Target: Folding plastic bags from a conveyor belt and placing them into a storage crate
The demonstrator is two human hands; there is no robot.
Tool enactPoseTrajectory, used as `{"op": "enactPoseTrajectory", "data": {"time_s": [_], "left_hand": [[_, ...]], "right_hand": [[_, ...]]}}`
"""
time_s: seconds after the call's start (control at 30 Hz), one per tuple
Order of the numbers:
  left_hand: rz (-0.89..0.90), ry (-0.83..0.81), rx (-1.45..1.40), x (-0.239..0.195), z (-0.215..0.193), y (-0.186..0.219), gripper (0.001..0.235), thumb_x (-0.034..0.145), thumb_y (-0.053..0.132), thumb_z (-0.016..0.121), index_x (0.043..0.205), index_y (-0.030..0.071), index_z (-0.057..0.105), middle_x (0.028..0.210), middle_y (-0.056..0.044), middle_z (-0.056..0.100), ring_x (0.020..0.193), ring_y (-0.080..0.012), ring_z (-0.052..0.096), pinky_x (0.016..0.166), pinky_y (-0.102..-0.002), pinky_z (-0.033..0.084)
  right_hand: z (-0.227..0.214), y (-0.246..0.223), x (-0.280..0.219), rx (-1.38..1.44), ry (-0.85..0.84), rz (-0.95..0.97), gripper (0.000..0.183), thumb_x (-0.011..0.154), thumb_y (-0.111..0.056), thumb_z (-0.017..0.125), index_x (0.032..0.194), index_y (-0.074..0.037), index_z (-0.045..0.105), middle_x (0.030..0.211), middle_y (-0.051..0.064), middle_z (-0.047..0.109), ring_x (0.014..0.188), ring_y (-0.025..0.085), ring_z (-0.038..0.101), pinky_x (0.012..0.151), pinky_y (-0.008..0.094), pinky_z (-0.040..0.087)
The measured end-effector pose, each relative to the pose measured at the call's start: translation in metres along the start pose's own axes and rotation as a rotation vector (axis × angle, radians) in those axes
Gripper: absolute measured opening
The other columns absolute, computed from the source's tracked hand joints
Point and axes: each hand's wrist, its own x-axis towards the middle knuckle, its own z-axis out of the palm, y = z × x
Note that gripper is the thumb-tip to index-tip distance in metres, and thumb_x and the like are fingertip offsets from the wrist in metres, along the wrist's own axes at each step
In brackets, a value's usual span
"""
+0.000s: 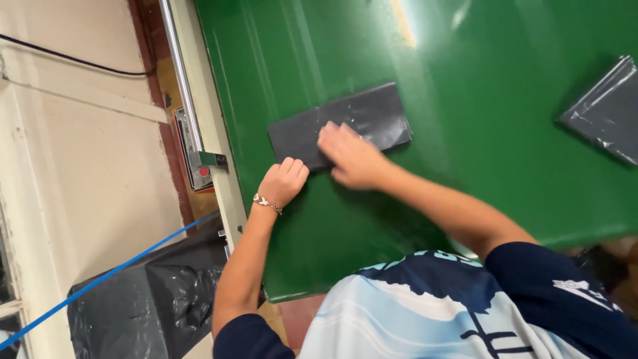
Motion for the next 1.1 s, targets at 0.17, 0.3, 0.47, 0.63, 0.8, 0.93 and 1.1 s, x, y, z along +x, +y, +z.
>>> {"op": "enactPoseTrajectory", "data": {"time_s": [0.17,0.3,0.47,0.63,0.8,0.93,1.1], "left_hand": [[-0.013,-0.161,-0.509,0.039,-0.040,0.053,0.014,0.089,0.034,0.056,0.081,0.023,0.057,0.072,0.006,0.055,0.065,-0.0172,0.059,0.053,-0.034,0.048],[-0.480,-0.559,-1.414,0.093,-0.074,0.046,0.030,0.098,0.029,0.051,0.097,0.007,0.070,0.101,-0.014,0.073,0.100,-0.0353,0.068,0.086,-0.044,0.055],[-1.146,-0.831,-1.843,0.057,0.046,0.031,0.060,0.099,0.054,0.019,0.090,0.016,0.064,0.082,0.005,0.058,0.073,-0.0055,0.060,0.069,-0.020,0.056],[-1.063,-0.505,-0.980,0.066,0.045,0.054,0.042,0.091,0.061,0.065,0.076,0.022,0.064,0.067,0.001,0.064,0.074,-0.0233,0.068,0.066,-0.035,0.053],[-0.986,-0.205,-0.231,0.095,0.024,0.086,0.035,0.090,0.054,0.063,0.105,0.023,0.057,0.090,-0.002,0.063,0.069,-0.0257,0.070,0.061,-0.042,0.059],[-0.866,-0.115,-0.229,0.109,-0.001,0.093,0.029,0.088,0.042,0.069,0.100,0.018,0.057,0.092,-0.003,0.054,0.088,-0.0295,0.061,0.061,-0.047,0.059],[-0.445,0.315,-0.403,0.150,-0.064,0.128,0.025,0.104,0.034,0.052,0.101,0.009,0.053,0.101,-0.006,0.060,0.088,-0.0263,0.065,0.076,-0.034,0.056]], "right_hand": [[0.009,-0.050,-0.062,0.194,0.036,-0.010,0.057,0.077,-0.025,0.076,0.127,-0.006,0.059,0.137,0.014,0.057,0.133,0.033,0.052,0.115,0.050,0.036],[-0.008,-0.068,-0.121,0.695,0.102,0.167,0.030,0.088,-0.018,0.064,0.117,-0.015,0.072,0.117,0.004,0.073,0.114,0.024,0.068,0.106,0.046,0.050],[-0.005,-0.038,-0.128,1.257,0.186,0.929,0.010,0.098,-0.020,0.060,0.096,-0.013,0.065,0.082,0.002,0.067,0.078,0.015,0.067,0.072,0.037,0.056],[0.013,-0.006,-0.114,1.740,0.234,1.406,0.024,0.103,-0.028,0.051,0.124,-0.018,0.056,0.105,0.006,0.069,0.092,0.023,0.075,0.077,0.044,0.063],[0.049,0.004,-0.120,1.728,0.296,1.484,0.031,0.098,-0.033,0.062,0.126,-0.021,0.057,0.108,0.002,0.068,0.075,0.017,0.075,0.057,0.033,0.063],[0.010,-0.018,-0.116,1.537,0.388,1.399,0.027,0.096,-0.031,0.061,0.115,-0.011,0.059,0.089,0.005,0.061,0.068,0.014,0.065,0.047,0.026,0.059],[-0.080,-0.017,-0.170,1.028,0.561,1.065,0.089,0.086,-0.014,0.079,0.153,0.003,0.022,0.136,0.037,0.042,0.113,0.043,0.059,0.088,0.046,0.056]]}}
